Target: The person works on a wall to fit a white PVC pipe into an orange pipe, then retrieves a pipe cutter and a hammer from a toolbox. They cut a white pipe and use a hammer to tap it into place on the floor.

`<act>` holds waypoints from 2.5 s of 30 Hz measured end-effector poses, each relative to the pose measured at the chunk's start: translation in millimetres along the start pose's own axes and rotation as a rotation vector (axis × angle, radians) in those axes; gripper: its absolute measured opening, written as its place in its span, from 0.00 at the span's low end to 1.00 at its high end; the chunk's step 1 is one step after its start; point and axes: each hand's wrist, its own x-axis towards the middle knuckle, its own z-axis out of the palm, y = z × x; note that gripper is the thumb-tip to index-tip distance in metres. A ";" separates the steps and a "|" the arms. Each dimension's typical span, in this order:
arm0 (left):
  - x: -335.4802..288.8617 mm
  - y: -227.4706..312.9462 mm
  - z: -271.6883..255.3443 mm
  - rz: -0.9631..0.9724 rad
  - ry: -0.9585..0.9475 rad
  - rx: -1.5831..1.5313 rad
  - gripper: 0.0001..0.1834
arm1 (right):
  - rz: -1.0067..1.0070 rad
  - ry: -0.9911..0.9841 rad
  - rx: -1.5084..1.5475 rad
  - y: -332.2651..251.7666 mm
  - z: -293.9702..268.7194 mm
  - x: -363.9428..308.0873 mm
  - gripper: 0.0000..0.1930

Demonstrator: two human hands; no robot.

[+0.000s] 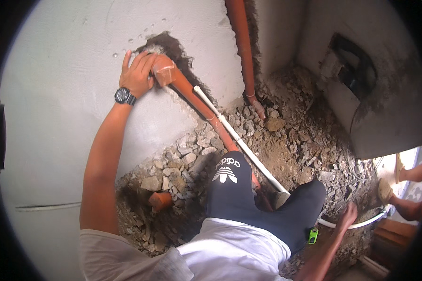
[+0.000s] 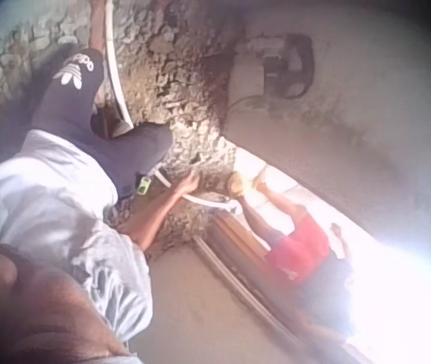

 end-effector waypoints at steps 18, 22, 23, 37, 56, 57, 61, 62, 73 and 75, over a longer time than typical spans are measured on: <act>13.0 14.6 12.0 -0.033 0.012 0.047 0.42 | -1.026 -0.733 0.032 -526.2 508.0 -157.6 0.19; 9.9 11.3 15.6 -0.011 0.082 0.057 0.36 | -1.265 -0.717 -0.142 -524.2 541.9 -144.6 0.11; 11.5 13.6 16.3 -0.007 0.093 0.065 0.34 | -1.320 -0.689 -0.136 -522.0 548.2 -138.9 0.10; 13.3 16.3 7.8 -0.041 0.043 0.115 0.36 | -1.256 -0.714 -0.261 -538.7 544.5 -142.0 0.12; 14.3 16.0 4.4 -0.025 0.068 0.128 0.40 | -1.209 -0.863 -0.352 -540.2 521.6 -141.9 0.17; 15.2 15.3 3.4 -0.017 0.079 0.154 0.35 | -1.190 -0.884 -0.310 -533.7 514.2 -143.3 0.20; 13.7 19.0 3.4 -0.060 0.004 0.092 0.43 | -1.079 -1.063 -0.240 -467.1 468.9 -145.6 0.33; 14.2 19.8 3.7 -0.061 -0.001 0.083 0.42 | -0.994 -1.185 -0.377 -441.9 456.5 -143.9 0.33; 10.2 15.5 0.6 -0.046 0.041 0.055 0.40 | -0.051 -1.293 0.172 -322.7 219.5 -179.4 0.23; 16.1 21.8 -4.5 -0.057 0.009 0.029 0.41 | 0.097 -1.173 0.256 -312.1 187.9 -182.6 0.22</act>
